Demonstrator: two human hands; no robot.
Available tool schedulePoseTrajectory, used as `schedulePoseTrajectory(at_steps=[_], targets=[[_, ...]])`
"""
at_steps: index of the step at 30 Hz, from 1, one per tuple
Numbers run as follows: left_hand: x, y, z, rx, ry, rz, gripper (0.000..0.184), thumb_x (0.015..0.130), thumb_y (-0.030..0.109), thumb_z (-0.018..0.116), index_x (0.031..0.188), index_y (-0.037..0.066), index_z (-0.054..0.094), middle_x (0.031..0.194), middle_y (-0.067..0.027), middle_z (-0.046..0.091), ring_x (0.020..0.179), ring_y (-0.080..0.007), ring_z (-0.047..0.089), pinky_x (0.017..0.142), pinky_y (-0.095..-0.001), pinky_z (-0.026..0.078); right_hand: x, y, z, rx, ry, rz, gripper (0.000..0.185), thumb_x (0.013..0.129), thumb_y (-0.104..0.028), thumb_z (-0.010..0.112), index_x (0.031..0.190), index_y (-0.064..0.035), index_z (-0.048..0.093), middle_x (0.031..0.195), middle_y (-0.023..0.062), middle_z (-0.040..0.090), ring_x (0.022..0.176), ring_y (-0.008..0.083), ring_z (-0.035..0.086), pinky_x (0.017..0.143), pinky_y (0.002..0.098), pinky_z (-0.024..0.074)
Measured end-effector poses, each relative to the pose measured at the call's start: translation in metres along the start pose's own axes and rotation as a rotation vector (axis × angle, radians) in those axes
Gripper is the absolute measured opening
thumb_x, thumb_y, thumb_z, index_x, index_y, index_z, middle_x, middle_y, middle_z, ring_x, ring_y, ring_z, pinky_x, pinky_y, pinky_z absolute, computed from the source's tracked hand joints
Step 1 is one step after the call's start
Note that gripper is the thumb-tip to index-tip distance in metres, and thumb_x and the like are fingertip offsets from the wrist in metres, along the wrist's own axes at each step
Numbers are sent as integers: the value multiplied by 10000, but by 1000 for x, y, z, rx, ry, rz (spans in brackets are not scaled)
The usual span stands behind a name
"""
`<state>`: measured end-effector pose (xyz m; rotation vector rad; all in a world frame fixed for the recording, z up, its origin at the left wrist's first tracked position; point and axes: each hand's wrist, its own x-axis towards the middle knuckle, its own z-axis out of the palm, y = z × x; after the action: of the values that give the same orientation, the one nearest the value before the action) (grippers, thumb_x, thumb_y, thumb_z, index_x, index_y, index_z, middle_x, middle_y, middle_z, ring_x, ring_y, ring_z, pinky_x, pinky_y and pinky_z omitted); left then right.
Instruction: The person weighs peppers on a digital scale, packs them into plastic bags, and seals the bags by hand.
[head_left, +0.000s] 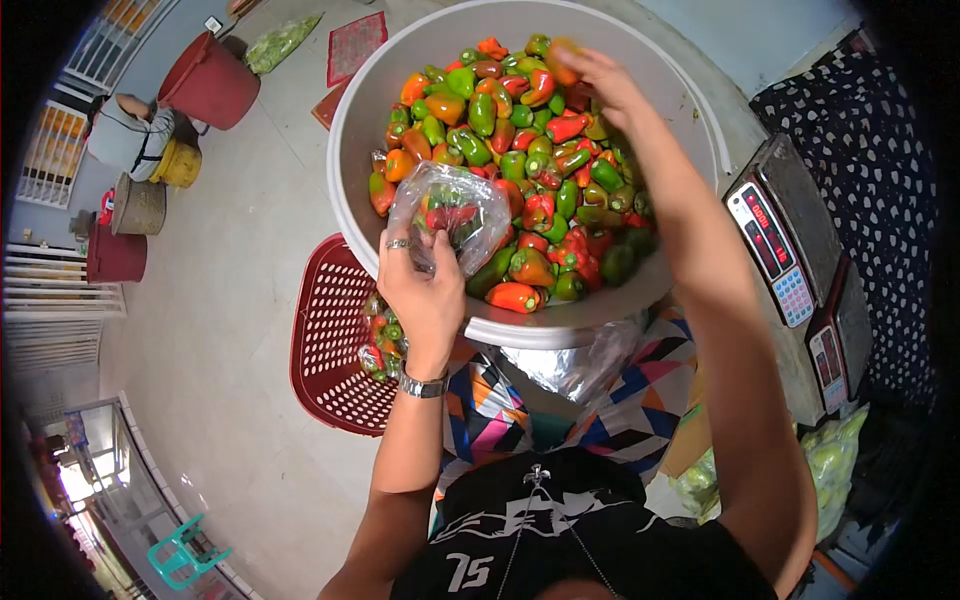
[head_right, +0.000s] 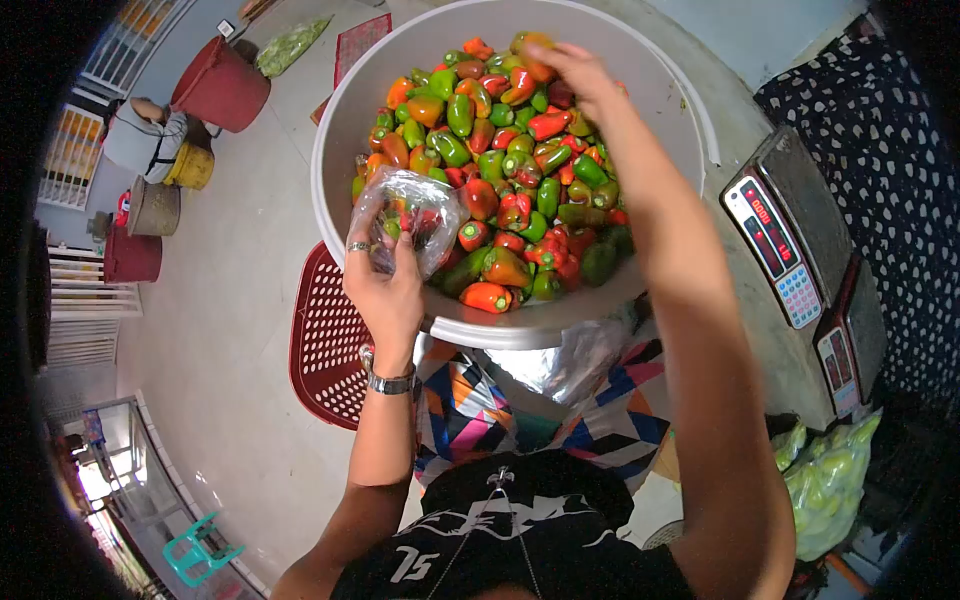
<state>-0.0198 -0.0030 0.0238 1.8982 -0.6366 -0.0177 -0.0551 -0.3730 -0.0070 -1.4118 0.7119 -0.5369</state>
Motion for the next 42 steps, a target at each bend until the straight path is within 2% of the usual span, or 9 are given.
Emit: schedulePoseTrajectory(at_steps=[3, 6, 11, 16, 20, 25, 33, 38, 42], targets=[[0, -4, 2, -34, 28, 59, 397, 893, -45, 668, 1286, 7, 662, 1246, -98, 709, 1027, -143, 636, 886, -283, 503, 32, 55, 43, -306, -46, -53, 718, 780, -617, 828, 1294, -127, 717, 1289, 102, 680, 1269, 237, 585, 1130, 387, 402], [1, -4, 1, 4, 21, 63, 353, 896, -41, 667, 1247, -3, 671, 1242, -105, 708, 1012, -148, 635, 893, -285, 501, 24, 67, 80, -761, 334, -154, 749, 768, -770, 711, 1284, -228, 735, 1420, 195, 559, 1385, 381, 451, 1174, 474, 348], [1, -7, 9, -2, 79, 150, 314, 883, -57, 654, 1189, 8, 682, 972, -89, 654, 796, -164, 610, 750, -308, 519, -12, 56, 86, -990, 304, -390, 683, 782, -675, 781, 1262, -191, 736, 1447, 234, 432, 1331, 412, 455, 1128, 465, 412], [1, -9, 6, 6, 108, 165, 292, 887, -55, 656, 1171, 0, 688, 996, -72, 656, 809, -145, 595, 765, -295, 511, -31, 36, 62, -755, 220, -509, 571, 830, -502, 828, 1233, -110, 729, 1262, 193, 611, 1112, 274, 630, 997, 375, 504], [-1, -16, 8, -40, 67, 151, 299, 886, -47, 662, 1178, 8, 693, 998, -59, 644, 844, -133, 578, 772, -278, 498, -82, -9, -46, 378, 17, -371, 375, 973, -355, 648, 1217, -71, 680, 1202, 66, 679, 1159, 215, 633, 962, 392, 517], [0, -18, 10, -16, 66, 174, 275, 894, -38, 664, 1163, 9, 700, 1009, -53, 661, 833, -130, 583, 782, -281, 502, -173, -76, -234, 858, 449, -383, 367, 980, -310, 618, 1232, -46, 587, 1198, 156, 617, 1135, 301, 590, 1060, 575, 488], [-2, -16, 11, 5, 55, 130, 243, 905, -27, 671, 1144, 2, 704, 1033, -52, 679, 852, -122, 590, 788, -274, 504, -162, 19, -448, -1249, 940, 377, 645, 802, -568, 664, 1241, -102, 741, 1336, 204, 673, 1225, 331, 645, 1083, 379, 470], [-2, -11, 14, 22, 58, 129, 226, 914, -20, 677, 1138, 1, 701, 1003, -41, 667, 816, -109, 587, 745, -261, 496, -137, 35, -461, -1416, 637, 686, 772, 813, -603, 656, 1491, -244, 567, 1589, 184, 460, 1522, 328, 341, 1231, 451, 297], [0, -7, 12, 55, 20, 117, 218, 917, -36, 678, 1133, -9, 696, 947, -17, 628, 782, -79, 539, 693, -243, 459, -139, 39, -451, -1351, 730, 595, 764, 816, -583, 670, 1470, -197, 587, 1520, 169, 543, 1434, 332, 472, 1192, 438, 356]])
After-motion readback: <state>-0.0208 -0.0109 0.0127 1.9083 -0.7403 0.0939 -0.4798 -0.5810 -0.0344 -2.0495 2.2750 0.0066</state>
